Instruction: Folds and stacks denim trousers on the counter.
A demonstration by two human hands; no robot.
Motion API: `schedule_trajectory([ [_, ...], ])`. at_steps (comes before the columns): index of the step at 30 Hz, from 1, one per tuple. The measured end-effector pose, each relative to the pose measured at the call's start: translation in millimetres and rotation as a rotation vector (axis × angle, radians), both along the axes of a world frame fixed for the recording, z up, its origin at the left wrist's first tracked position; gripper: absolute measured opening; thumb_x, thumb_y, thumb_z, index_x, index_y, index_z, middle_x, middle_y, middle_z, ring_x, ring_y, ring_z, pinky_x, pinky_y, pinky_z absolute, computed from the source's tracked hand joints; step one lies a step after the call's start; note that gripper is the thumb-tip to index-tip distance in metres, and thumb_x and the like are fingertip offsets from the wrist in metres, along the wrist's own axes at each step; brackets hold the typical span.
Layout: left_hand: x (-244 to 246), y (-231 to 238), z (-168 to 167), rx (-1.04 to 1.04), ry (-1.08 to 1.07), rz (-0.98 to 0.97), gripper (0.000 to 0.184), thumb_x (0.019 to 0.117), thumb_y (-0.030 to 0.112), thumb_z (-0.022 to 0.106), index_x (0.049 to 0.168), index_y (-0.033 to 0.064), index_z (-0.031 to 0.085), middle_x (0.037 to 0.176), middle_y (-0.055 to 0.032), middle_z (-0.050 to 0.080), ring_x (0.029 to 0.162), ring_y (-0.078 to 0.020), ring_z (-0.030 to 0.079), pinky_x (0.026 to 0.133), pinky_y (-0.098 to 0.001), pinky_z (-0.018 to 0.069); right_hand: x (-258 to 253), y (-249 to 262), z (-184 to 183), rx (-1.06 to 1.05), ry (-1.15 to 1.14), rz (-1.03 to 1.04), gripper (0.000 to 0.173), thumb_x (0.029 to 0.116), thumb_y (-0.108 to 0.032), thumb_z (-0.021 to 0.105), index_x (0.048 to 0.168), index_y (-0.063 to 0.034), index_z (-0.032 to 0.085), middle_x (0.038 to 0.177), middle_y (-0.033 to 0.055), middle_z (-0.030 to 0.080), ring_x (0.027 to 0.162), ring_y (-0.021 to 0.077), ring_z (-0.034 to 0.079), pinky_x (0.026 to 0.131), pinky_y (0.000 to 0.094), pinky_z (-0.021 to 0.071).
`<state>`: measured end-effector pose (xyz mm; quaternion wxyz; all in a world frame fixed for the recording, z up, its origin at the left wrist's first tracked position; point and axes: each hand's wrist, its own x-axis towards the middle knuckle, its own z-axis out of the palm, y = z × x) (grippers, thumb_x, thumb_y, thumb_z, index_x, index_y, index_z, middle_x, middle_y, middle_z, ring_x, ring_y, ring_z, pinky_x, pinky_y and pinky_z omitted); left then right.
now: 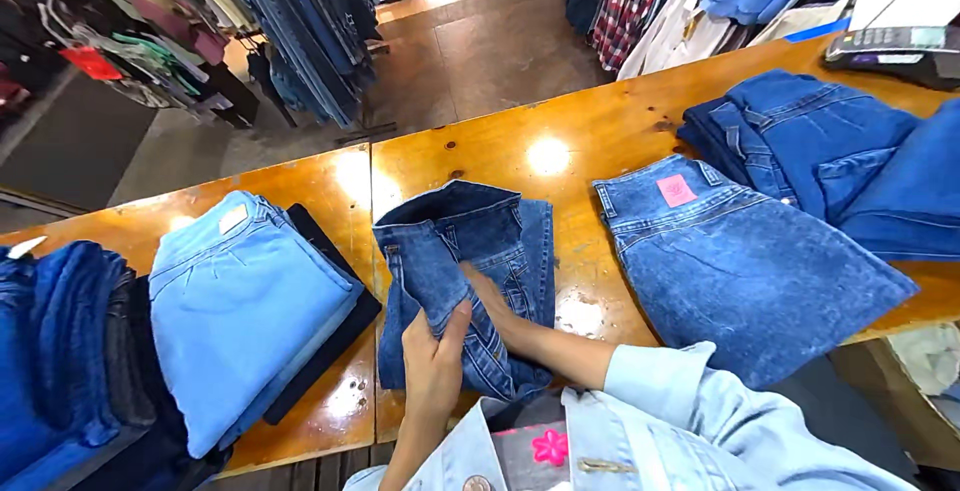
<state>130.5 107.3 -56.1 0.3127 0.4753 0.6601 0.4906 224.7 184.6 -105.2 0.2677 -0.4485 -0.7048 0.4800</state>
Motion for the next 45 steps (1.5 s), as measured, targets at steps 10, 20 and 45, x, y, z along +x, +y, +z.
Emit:
schedule_trajectory([
  [10, -12, 2, -9, -0.065, -0.053, 0.027, 0.028, 0.0945, 0.029, 0.062, 0.111, 0.0071, 0.068, 0.087, 0.0016, 0.073, 0.081, -0.0044, 0.071, 0.076, -0.0274, 0.0605, 7, 34, -13, -0.119, -0.074, 0.140, 0.020, 0.0948, -0.002, 0.062, 0.110, 0.0106, 0.064, 0.111, 0.0285, 0.065, 0.107, 0.0414, 0.063, 0.093, 0.0576, 0.0493],
  [20, -22, -13, -11, -0.007, -0.128, -0.004, 0.026, 0.0957, 0.023, 0.060, 0.115, 0.0066, 0.067, 0.093, 0.0016, 0.074, 0.086, -0.0061, 0.072, 0.079, -0.0270, 0.0618, 87, 92, 0, -0.325, 0.143, 0.008, 0.019, 0.0885, 0.005, 0.070, 0.106, 0.0036, 0.065, 0.084, 0.0075, 0.068, 0.076, 0.0109, 0.063, 0.073, 0.0304, 0.0535],
  [45, -88, 106, -44, -0.127, -0.315, -0.261, 0.021, 0.1010, 0.006, 0.053, 0.120, 0.0108, 0.059, 0.095, 0.0011, 0.072, 0.076, -0.0047, 0.070, 0.068, -0.0246, 0.0613, 130, -41, -39, -0.258, -0.024, -0.223, 0.044, 0.0980, -0.026, 0.065, 0.135, -0.0032, 0.059, 0.137, 0.0167, 0.057, 0.119, 0.0245, 0.061, 0.102, 0.0420, 0.0512],
])
